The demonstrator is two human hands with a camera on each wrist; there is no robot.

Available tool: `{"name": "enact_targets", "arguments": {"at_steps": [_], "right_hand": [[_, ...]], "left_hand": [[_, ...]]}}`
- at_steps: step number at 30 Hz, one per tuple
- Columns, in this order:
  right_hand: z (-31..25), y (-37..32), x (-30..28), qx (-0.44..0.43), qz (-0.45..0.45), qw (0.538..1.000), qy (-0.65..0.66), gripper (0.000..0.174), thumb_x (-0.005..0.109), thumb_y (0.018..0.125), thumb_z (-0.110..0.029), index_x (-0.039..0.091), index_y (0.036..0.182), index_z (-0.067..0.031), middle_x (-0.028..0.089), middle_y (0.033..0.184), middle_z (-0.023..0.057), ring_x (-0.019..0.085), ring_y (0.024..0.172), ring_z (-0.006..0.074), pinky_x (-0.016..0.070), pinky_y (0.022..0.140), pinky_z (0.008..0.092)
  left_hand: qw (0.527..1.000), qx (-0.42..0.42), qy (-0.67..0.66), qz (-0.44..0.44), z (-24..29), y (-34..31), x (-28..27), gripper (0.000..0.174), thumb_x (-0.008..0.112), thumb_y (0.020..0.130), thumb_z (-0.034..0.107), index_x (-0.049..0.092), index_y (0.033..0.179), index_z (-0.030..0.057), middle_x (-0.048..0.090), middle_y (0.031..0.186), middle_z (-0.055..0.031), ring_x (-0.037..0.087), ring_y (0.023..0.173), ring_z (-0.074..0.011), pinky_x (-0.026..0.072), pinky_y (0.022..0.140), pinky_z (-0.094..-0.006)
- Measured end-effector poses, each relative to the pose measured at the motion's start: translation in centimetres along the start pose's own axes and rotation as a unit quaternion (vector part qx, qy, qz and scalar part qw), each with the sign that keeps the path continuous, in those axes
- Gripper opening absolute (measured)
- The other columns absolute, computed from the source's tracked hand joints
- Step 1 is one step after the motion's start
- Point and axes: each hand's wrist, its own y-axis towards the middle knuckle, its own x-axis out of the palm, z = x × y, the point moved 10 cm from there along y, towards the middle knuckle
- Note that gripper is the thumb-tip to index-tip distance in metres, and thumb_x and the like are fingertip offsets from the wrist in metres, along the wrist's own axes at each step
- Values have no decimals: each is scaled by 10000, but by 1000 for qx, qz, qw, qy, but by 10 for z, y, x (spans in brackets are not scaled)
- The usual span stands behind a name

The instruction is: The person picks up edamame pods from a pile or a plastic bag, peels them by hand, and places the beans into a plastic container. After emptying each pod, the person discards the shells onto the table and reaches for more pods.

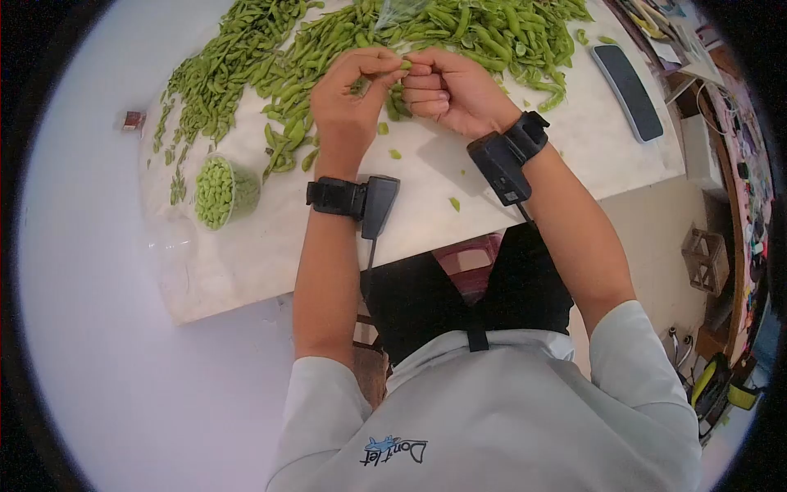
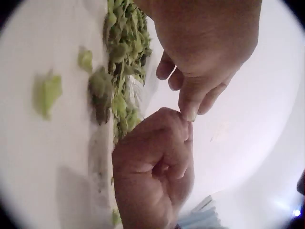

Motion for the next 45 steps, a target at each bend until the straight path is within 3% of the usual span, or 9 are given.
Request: {"name": "enact_targets", "arguments": {"at_steps": [2, 9, 14, 17, 23, 27, 28, 32, 45], "right_hand": [[-7, -2, 0, -25, 26, 997, -63, 271, 476, 907, -150, 361, 666, -107, 273, 584, -50, 243, 484, 59, 230, 426, 210], [-27, -7, -4, -135, 72, 932, -328, 252, 499, 917, -178, 418, 690, -101, 296, 598, -54, 276, 503, 54, 250, 449, 224], [-26, -6, 2, -131, 69, 944, -296, 292, 525, 899, -188, 423, 646, -87, 329, 576, -40, 299, 494, 69, 274, 445, 236], [-43, -11, -5, -195, 99, 915, -339, 309, 525, 906, -213, 404, 647, -94, 318, 587, -44, 282, 495, 65, 271, 450, 238], [-79, -39, -10, -304, 247, 877, -277, 283, 481, 955, -271, 537, 783, -52, 410, 571, -23, 358, 473, 64, 332, 457, 219], [-64, -27, -2, -263, 213, 870, -360, 299, 491, 941, -328, 601, 894, -54, 511, 672, -1, 427, 530, 62, 372, 480, 208], [-55, -22, 8, -234, 143, 873, -404, 347, 485, 943, -346, 604, 1059, -41, 578, 724, 21, 486, 553, 68, 408, 496, 197], [-18, -5, 18, -134, 46, 897, -419, 341, 473, 952, -368, 569, 852, -57, 565, 661, 6, 487, 497, 67, 414, 470, 206], [-12, -3, 24, -131, 5, 857, -499, 342, 437, 967, -355, 553, 810, -74, 467, 573, -33, 424, 485, 59, 353, 466, 210]], "left_hand": [[994, -24, -110, 19, -13, -4, 3, 154, 697, 744, 2, 667, 893, 24, 645, 931, -82, 582, 824, -133, 473, 731, -252], [992, -14, 115, -40, 4, 1, 4, 199, 700, 756, 33, 667, 952, 35, 603, 820, -28, 553, 758, -103, 453, 687, -214], [996, -80, 0, -27, -20, -6, 3, 180, 678, 802, 74, 652, 971, 16, 607, 786, -10, 529, 669, -87, 430, 628, -203], [983, -126, -114, 75, -19, -8, -14, 160, 638, 847, 80, 624, 989, 8, 612, 793, -21, 532, 669, -82, 438, 630, -206], [982, -96, -144, 71, -21, -8, -19, 162, 612, 869, 77, 580, 1015, 16, 610, 793, -36, 548, 678, -81, 457, 633, -214], [982, -103, -138, 80, -18, -9, -20, 153, 613, 864, 64, 583, 1005, 14, 612, 804, -36, 553, 684, -83, 462, 636, -212], [982, -95, -143, 78, -18, -9, -20, 152, 617, 862, 64, 584, 1002, 13, 614, 809, -37, 556, 689, -84, 463, 638, -211], [981, -83, -159, 79, -17, -8, -16, 156, 633, 853, 65, 589, 991, 7, 617, 818, -35, 568, 709, -86, 466, 649, -208], [937, -200, -287, 22, -49, -15, 2, 153, 633, 867, 119, 610, 900, -29, 610, 801, -49, 528, 670, -107, 435, 642, -234]]}}
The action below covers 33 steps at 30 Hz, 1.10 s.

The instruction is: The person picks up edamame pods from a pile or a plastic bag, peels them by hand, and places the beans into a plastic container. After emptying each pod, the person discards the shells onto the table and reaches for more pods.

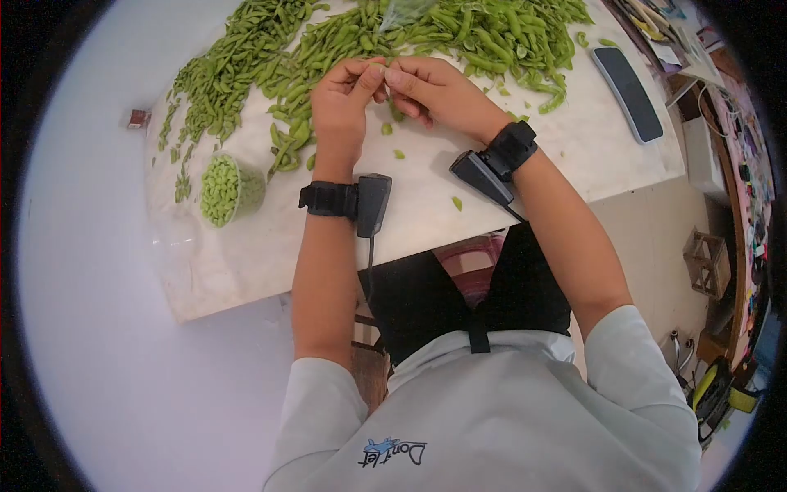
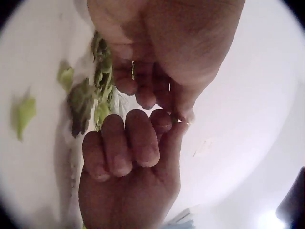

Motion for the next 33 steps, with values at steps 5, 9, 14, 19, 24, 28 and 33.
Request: {"name": "enact_targets", "arguments": {"at_steps": [5, 9, 14, 19, 24, 28, 33], "right_hand": [[-1, 1, -9, -27, 34, 996, -84, 349, 434, 964, -326, 573, 798, -52, 495, 584, 8, 444, 513, 101, 380, 499, 257], [-2, 2, -16, -49, 67, 988, -132, 334, 456, 948, -300, 589, 787, -39, 521, 603, 41, 474, 548, 139, 400, 537, 291], [-7, -1, -20, -61, 102, 981, -154, 296, 487, 924, -270, 593, 804, -21, 549, 633, 73, 481, 567, 176, 412, 571, 309], [-2, 0, -22, -47, 107, 981, -156, 296, 490, 932, -262, 575, 790, -17, 512, 606, 48, 459, 554, 127, 382, 539, 275], [-1, -3, -25, -23, 134, 978, -160, 307, 484, 926, -254, 583, 772, -8, 526, 585, 76, 491, 522, 151, 414, 525, 298], [14, -2, -25, 32, 113, 991, -64, 334, 464, 940, -271, 580, 754, -19, 479, 533, 33, 452, 439, 123, 378, 432, 281], [22, -5, -22, 79, 97, 991, 50, 346, 455, 942, -284, 562, 714, -47, 422, 509, -20, 374, 401, 87, 305, 382, 253]], "left_hand": [[999, -14, -32, 12, -5, 1, -2, 130, 648, 853, 100, 625, 877, -25, 610, 733, -46, 536, 619, -105, 441, 595, -221], [1000, -21, -17, 15, -6, 0, 0, 131, 648, 854, 102, 625, 880, -25, 613, 737, -50, 548, 619, -107, 447, 586, -224], [999, -30, -10, 25, -8, 0, 1, 142, 636, 861, 89, 624, 918, -40, 624, 758, -62, 567, 634, -112, 457, 583, -232], [999, -21, -5, 27, -10, 2, 0, 146, 625, 867, 81, 621, 934, -48, 628, 774, -70, 573, 641, -116, 466, 582, -236], [1000, -17, -2, 15, -12, 2, 2, 139, 623, 869, 80, 621, 925, -47, 628, 780, -71, 569, 637, -114, 468, 588, -233], [1000, -16, -4, 5, -13, 3, 6, 134, 617, 873, 79, 620, 920, -46, 628, 779, -71, 568, 638, -110, 467, 594, -228], [999, -31, 20, 7, -15, 1, 9, 181, 603, 891, 130, 613, 939, -44, 618, 771, -76, 554, 664, -127, 453, 631, -249]]}}
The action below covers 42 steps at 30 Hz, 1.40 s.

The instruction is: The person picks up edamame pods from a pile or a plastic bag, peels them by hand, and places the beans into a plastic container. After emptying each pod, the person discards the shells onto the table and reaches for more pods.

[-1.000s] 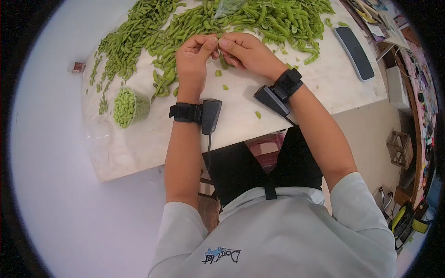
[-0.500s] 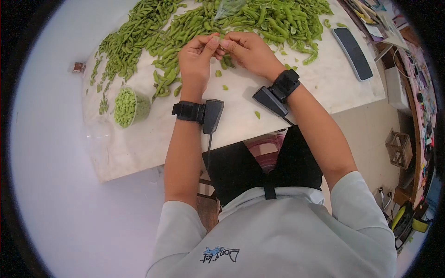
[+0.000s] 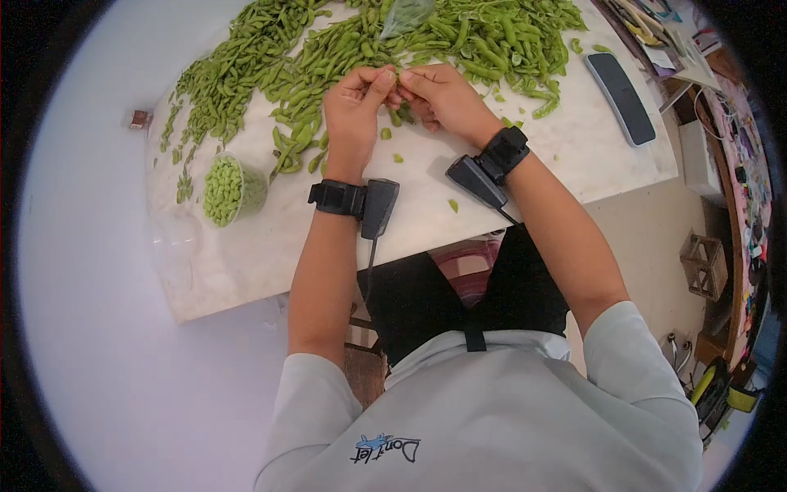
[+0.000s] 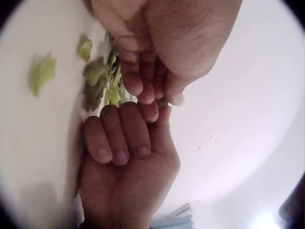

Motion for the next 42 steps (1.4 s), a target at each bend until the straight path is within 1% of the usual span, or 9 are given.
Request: {"name": "enact_targets", "arguments": {"at_steps": [8, 11, 14, 18, 21, 24, 27, 33, 42], "right_hand": [[0, -2, 4, 13, -38, 995, 93, 363, 460, 929, -286, 525, 664, -47, 400, 470, -16, 346, 371, 85, 281, 363, 252], [-14, -4, 2, -50, -28, 998, 15, 375, 461, 930, -296, 525, 660, -44, 423, 464, -5, 380, 368, 88, 289, 359, 246], [-1, 3, -4, -15, 9, 1000, -16, 385, 462, 936, -317, 563, 688, -40, 467, 485, -1, 414, 382, 80, 309, 365, 232], [-15, -2, 5, -56, -24, 993, -97, 404, 465, 940, -368, 628, 760, -46, 511, 515, -14, 416, 395, 63, 329, 380, 219], [-12, -2, 2, -41, -25, 992, -112, 390, 471, 936, -351, 623, 762, -37, 525, 529, -2, 453, 439, 75, 356, 417, 240], [-26, -1, 0, -130, 14, 972, -195, 361, 480, 927, -322, 618, 774, -24, 537, 543, 8, 493, 493, 97, 387, 472, 266], [-29, -2, -1, -138, 15, 975, -175, 334, 492, 913, -307, 608, 789, -19, 543, 552, 22, 513, 519, 121, 404, 512, 291], [-36, -2, -9, -160, 55, 951, -258, 343, 494, 906, -306, 586, 751, -14, 525, 551, 56, 501, 509, 134, 401, 505, 300], [-36, -2, -22, -183, 111, 949, -233, 302, 547, 881, -263, 566, 749, 8, 484, 553, 42, 422, 503, 101, 375, 492, 276]], "left_hand": [[999, -8, -17, -29, -1, 0, 2, 209, 594, 898, 141, 606, 992, -45, 624, 778, -76, 553, 669, -128, 452, 632, -250], [999, 4, 21, -35, 2, -1, 2, 216, 582, 907, 155, 605, 990, -43, 624, 779, -73, 551, 666, -125, 445, 628, -245], [999, -23, 24, 2, -2, 1, -2, 221, 572, 914, 168, 608, 989, -37, 621, 771, -64, 537, 654, -115, 423, 606, -236], [1000, -20, 2, 14, -5, 0, -7, 221, 562, 918, 175, 616, 992, -26, 604, 747, -42, 512, 630, -92, 382, 561, -224], [999, -42, 29, 18, -6, -1, -7, 216, 562, 916, 174, 620, 982, -23, 600, 748, -40, 502, 623, -92, 383, 568, -228], [999, -16, 31, -4, -2, 2, -10, 211, 561, 915, 173, 626, 967, -22, 591, 734, -34, 484, 613, -94, 381, 574, -228], [998, -17, 64, -6, 1, 0, -8, 210, 555, 918, 170, 629, 958, -23, 574, 717, -27, 472, 609, -95, 380, 578, -225], [995, -18, 96, -18, 2, 0, -3, 234, 556, 919, 180, 628, 1005, -26, 560, 709, -16, 479, 619, -89, 380, 580, -218], [996, 5, 80, -44, 5, -2, 4, 232, 547, 920, 141, 603, 1088, -8, 571, 738, -3, 500, 644, -72, 405, 592, -203]]}}
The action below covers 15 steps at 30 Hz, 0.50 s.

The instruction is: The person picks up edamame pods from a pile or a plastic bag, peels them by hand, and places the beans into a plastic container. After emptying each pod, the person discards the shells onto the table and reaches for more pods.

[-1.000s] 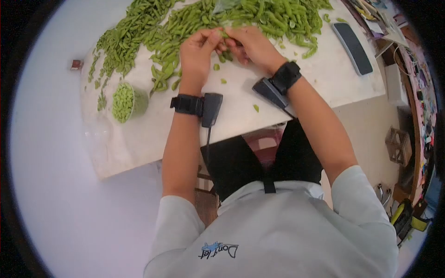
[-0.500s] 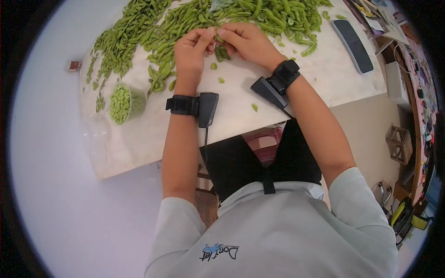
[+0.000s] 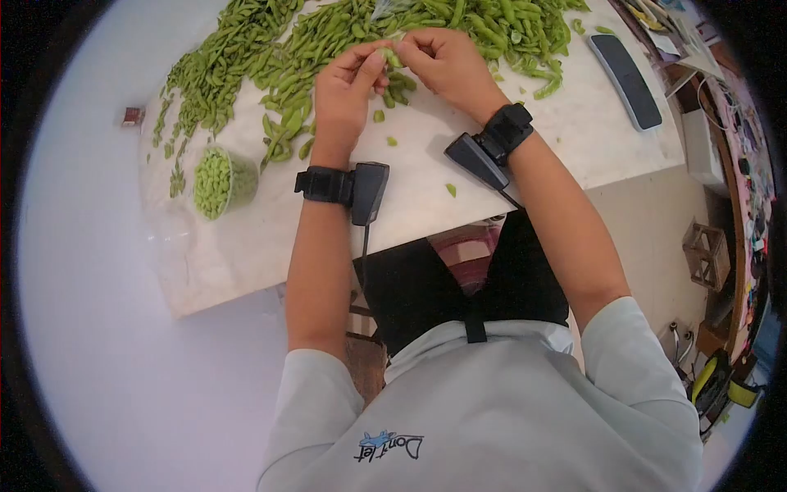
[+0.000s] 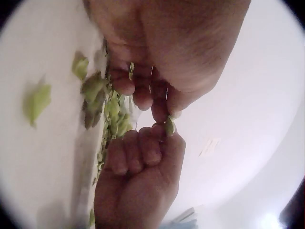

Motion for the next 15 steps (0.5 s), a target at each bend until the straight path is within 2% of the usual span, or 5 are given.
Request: {"name": "enact_targets", "arguments": {"at_steps": [6, 9, 12, 15], "right_hand": [[4, -3, 13, 54, -49, 994, 84, 251, 583, 874, -251, 594, 794, -14, 513, 579, 14, 434, 530, 80, 378, 500, 264], [0, -2, 7, 22, -24, 999, 34, 258, 578, 886, -253, 592, 803, -9, 516, 580, 11, 448, 537, 76, 383, 503, 257], [-4, -1, 7, 11, -29, 998, 62, 268, 568, 894, -250, 585, 796, -1, 507, 572, 11, 457, 537, 76, 384, 504, 254], [-8, -3, 8, 11, -27, 996, 88, 269, 559, 896, -247, 583, 794, 0, 506, 572, 13, 459, 534, 79, 384, 502, 255]], "left_hand": [[999, 13, -7, 43, 4, 0, -7, 257, 560, 909, 126, 564, 1132, -2, 597, 788, -16, 521, 653, -72, 420, 585, -208], [998, -23, -51, 20, -5, 1, -5, 251, 582, 896, 122, 576, 1116, 0, 605, 810, -20, 520, 643, -75, 421, 579, -212], [999, -29, 20, 5, -1, 0, 4, 242, 602, 883, 114, 584, 1094, -2, 610, 805, -22, 521, 638, -81, 424, 577, -218], [1000, -17, 6, 9, -3, 1, -1, 249, 618, 869, 101, 589, 1090, -9, 610, 787, -29, 524, 638, -88, 429, 575, -226]]}}
